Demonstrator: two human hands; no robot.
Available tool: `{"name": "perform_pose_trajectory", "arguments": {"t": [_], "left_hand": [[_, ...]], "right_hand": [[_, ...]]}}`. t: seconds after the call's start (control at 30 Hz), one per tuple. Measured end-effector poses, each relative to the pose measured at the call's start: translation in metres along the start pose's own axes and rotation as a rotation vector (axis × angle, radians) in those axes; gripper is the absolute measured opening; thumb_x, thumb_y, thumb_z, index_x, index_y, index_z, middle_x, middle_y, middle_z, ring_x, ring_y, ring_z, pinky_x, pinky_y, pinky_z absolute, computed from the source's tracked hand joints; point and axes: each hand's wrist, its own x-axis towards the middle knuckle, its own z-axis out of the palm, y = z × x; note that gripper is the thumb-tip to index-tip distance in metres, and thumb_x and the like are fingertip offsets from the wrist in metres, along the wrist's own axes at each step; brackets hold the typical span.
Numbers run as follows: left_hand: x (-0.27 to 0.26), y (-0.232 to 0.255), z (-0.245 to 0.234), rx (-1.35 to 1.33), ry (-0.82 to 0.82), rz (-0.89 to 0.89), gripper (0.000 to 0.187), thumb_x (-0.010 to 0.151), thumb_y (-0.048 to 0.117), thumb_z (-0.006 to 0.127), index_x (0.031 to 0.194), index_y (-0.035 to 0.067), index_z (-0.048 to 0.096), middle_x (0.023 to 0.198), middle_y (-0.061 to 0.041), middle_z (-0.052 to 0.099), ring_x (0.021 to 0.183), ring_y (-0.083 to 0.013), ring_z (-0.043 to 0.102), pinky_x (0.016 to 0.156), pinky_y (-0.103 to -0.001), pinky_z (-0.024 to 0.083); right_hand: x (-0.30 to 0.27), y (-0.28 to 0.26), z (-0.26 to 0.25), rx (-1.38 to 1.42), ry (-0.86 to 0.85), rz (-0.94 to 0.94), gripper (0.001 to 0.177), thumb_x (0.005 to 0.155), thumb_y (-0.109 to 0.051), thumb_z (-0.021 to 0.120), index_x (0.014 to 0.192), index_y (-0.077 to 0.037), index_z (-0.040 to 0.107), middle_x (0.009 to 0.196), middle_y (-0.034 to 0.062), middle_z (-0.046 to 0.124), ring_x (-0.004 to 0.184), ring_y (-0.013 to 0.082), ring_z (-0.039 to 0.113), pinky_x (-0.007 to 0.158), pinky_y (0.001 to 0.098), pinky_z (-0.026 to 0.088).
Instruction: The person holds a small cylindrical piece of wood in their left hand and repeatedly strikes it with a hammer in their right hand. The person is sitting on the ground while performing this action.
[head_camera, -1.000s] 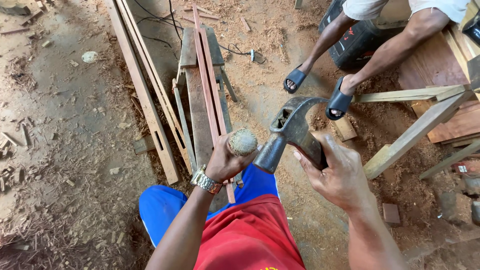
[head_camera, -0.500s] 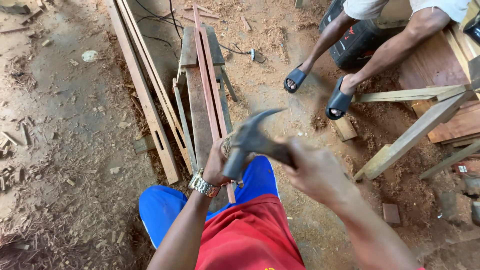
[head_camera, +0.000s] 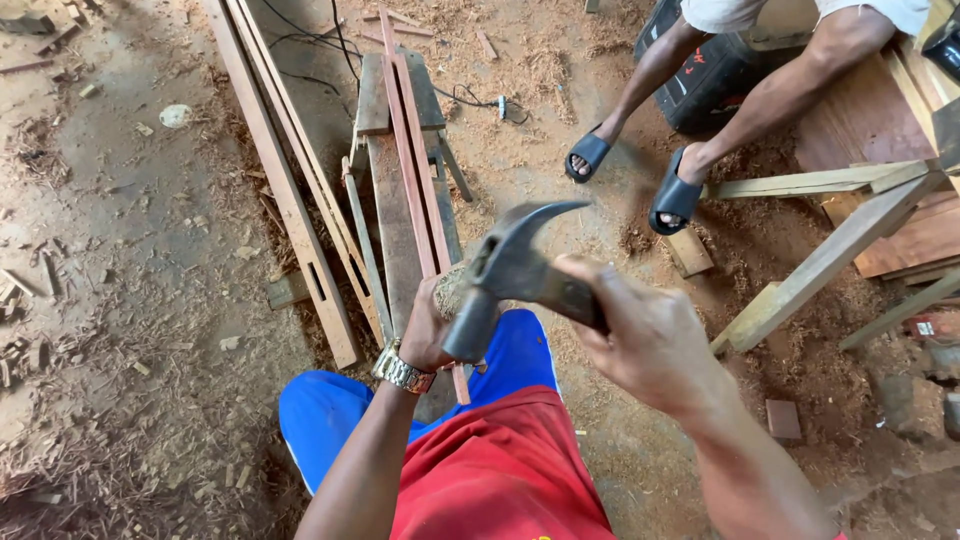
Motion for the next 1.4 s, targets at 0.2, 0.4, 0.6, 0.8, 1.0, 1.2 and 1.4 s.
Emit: {"name": "perform_pose_trajectory", "arguments": {"t": [0.2,0.4,0.6,0.8,1.0,1.2,1.4], "left_hand": [[-0.007,-0.005,-0.011,1.239,-0.073,0.612,0.021,0.087,0.008,0.081,0.098,-0.001,0.065,0.081,-0.008,0.071,0.074,-0.0146,0.065,0.069,-0.031,0.057],[-0.002,0.0,-0.018,0.683,0.01,0.323,0.02,0.079,0.011,0.077,0.096,0.002,0.069,0.08,-0.005,0.074,0.072,-0.0129,0.068,0.067,-0.029,0.058],[-0.007,-0.004,-0.017,1.248,-0.161,0.732,0.022,0.081,0.003,0.08,0.101,0.003,0.071,0.087,-0.001,0.074,0.08,-0.0069,0.068,0.073,-0.026,0.059],[-0.024,0.004,0.008,0.917,-0.019,0.33,0.025,0.088,0.007,0.077,0.111,0.002,0.069,0.081,-0.005,0.068,0.07,-0.0117,0.061,0.063,-0.03,0.052],[-0.006,-0.016,-0.012,0.262,-0.082,0.217,0.029,0.083,0.013,0.08,0.106,0.004,0.065,0.09,-0.005,0.072,0.084,-0.0147,0.07,0.08,-0.034,0.061],[-0.013,-0.005,-0.005,1.345,-0.084,0.768,0.025,0.088,0.014,0.085,0.102,0.006,0.066,0.09,-0.005,0.075,0.081,-0.0154,0.073,0.077,-0.029,0.061],[0.01,-0.027,-0.045,0.229,-0.307,0.108,0.028,0.086,0.014,0.08,0.106,0.001,0.064,0.086,-0.01,0.071,0.074,-0.0172,0.069,0.06,-0.03,0.059]], "right_hand": [[-0.006,0.011,0.014,0.315,0.43,-0.135,0.048,0.094,-0.01,0.07,0.135,-0.005,0.046,0.119,0.0226,0.067,0.085,0.0219,0.073,0.074,0.0401,0.066],[0.012,-0.005,0.026,-0.089,-0.321,0.234,0.041,0.089,-0.018,0.071,0.125,-0.008,0.054,0.075,0.0171,0.069,0.069,0.0407,0.07,0.057,0.0534,0.053],[0.011,-0.009,0.019,-0.05,-0.23,0.17,0.045,0.082,-0.011,0.068,0.125,-0.009,0.055,0.088,0.0182,0.07,0.071,0.0432,0.07,0.059,0.0539,0.055],[0.01,0.0,0.016,-0.127,-0.214,0.19,0.056,0.087,-0.017,0.071,0.14,-0.017,0.053,0.076,0.0131,0.07,0.048,0.0245,0.067,0.04,0.0376,0.056],[0.006,0.004,-0.017,-0.017,0.191,0.005,0.036,0.095,-0.009,0.075,0.124,-0.009,0.053,0.076,0.0095,0.065,0.05,0.0167,0.057,0.046,0.0284,0.051],[-0.029,0.044,0.004,0.065,0.361,0.035,0.025,0.117,-0.008,0.065,0.137,-0.004,0.051,0.097,0.0121,0.065,0.074,0.0179,0.065,0.066,0.0266,0.055],[0.014,-0.008,0.025,-0.201,-0.423,0.224,0.034,0.092,-0.015,0.068,0.123,-0.01,0.055,0.074,0.0182,0.071,0.064,0.0396,0.071,0.057,0.0514,0.055]]}}
